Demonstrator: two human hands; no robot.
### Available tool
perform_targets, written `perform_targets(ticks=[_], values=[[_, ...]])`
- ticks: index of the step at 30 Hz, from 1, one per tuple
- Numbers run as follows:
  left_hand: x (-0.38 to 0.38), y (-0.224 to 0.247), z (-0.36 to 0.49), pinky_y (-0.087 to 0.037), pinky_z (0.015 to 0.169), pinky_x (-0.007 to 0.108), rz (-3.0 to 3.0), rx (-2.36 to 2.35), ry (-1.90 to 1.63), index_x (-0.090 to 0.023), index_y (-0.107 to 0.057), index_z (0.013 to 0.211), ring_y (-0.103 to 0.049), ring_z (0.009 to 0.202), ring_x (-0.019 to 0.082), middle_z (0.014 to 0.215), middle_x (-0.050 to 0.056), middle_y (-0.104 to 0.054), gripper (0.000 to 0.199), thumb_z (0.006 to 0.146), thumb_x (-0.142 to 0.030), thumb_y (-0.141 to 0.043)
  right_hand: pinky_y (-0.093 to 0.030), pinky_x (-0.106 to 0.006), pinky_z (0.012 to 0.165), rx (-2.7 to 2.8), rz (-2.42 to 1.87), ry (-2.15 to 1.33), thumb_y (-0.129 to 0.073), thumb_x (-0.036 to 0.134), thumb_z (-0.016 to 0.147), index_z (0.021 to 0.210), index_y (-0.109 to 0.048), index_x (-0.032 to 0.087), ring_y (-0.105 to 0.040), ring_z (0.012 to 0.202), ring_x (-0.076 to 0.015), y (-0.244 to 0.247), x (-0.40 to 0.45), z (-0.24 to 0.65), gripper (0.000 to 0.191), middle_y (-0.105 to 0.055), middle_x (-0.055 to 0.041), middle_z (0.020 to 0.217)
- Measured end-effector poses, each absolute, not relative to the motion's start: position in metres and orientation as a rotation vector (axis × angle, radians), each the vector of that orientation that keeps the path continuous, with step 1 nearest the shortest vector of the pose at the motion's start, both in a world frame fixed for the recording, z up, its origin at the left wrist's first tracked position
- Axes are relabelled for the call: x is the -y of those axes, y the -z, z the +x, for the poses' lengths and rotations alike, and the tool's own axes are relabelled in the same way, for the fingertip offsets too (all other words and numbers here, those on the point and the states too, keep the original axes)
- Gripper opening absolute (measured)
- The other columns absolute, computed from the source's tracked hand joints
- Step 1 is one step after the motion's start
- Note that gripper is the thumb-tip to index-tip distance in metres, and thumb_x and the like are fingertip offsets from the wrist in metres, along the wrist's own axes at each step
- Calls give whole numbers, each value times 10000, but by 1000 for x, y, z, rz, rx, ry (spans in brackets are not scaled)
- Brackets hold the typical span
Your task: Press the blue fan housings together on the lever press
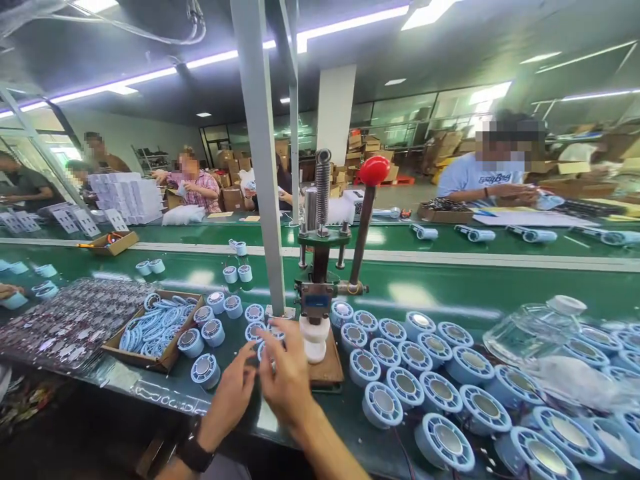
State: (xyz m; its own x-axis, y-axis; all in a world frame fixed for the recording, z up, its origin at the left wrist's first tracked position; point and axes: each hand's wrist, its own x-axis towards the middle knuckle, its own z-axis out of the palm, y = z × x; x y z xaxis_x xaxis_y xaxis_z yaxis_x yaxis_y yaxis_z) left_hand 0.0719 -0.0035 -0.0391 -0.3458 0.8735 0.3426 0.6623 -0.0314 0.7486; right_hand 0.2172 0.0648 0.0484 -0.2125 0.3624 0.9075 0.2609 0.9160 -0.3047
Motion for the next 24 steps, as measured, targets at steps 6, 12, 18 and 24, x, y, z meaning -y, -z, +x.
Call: perform_targets(ticks=[6, 12, 18, 24], values=[[-60, -46, -27, -478, 1043, 380, 1889, -2461, -913, -189, -533, 1319, -608, 1167, 210, 1278, 108, -629, 415, 970, -179, -308, -290, -545, 1097, 2210, -793, 84, -640, 317, 879, 1295, -618, 328, -461, 1297, -326, 57, -80, 166, 417, -552, -97, 1372], [-198, -70, -93, -394, 1071, 537, 1768, -2526, -441, -213, -412, 1464, -431, 1351, 394, 1456, 181, -474, 754, 783, -343, -707, -182, -453, 1146, 2167, -840, 157, -647, 208, 825, 1287, -627, 362, -468, 1296, -281, 80, -88, 161, 487, -585, -44, 1349], [-250, -47, -88, -321, 1118, 594, 1703, -2530, -180, -174, -515, 1358, -437, 1337, 338, 1438, 145, -481, 576, 904, -514, -612, -121, -425, 1164, 2125, -803, 194, -663, 269, 825, 1261, -630, 384, -477, 1282, -264, 88, -97, 160, 452, -596, -24, 1336], [-246, -66, -72, -442, 1012, 503, 1839, -2446, -184, -140, -608, 1159, -563, 1133, 272, 1190, 111, -604, 366, 904, -400, -635, -151, -442, 1143, 2187, -823, 106, -657, 234, 826, 1273, -622, 366, -457, 1291, -264, 77, -93, 164, 467, -591, -40, 1331]])
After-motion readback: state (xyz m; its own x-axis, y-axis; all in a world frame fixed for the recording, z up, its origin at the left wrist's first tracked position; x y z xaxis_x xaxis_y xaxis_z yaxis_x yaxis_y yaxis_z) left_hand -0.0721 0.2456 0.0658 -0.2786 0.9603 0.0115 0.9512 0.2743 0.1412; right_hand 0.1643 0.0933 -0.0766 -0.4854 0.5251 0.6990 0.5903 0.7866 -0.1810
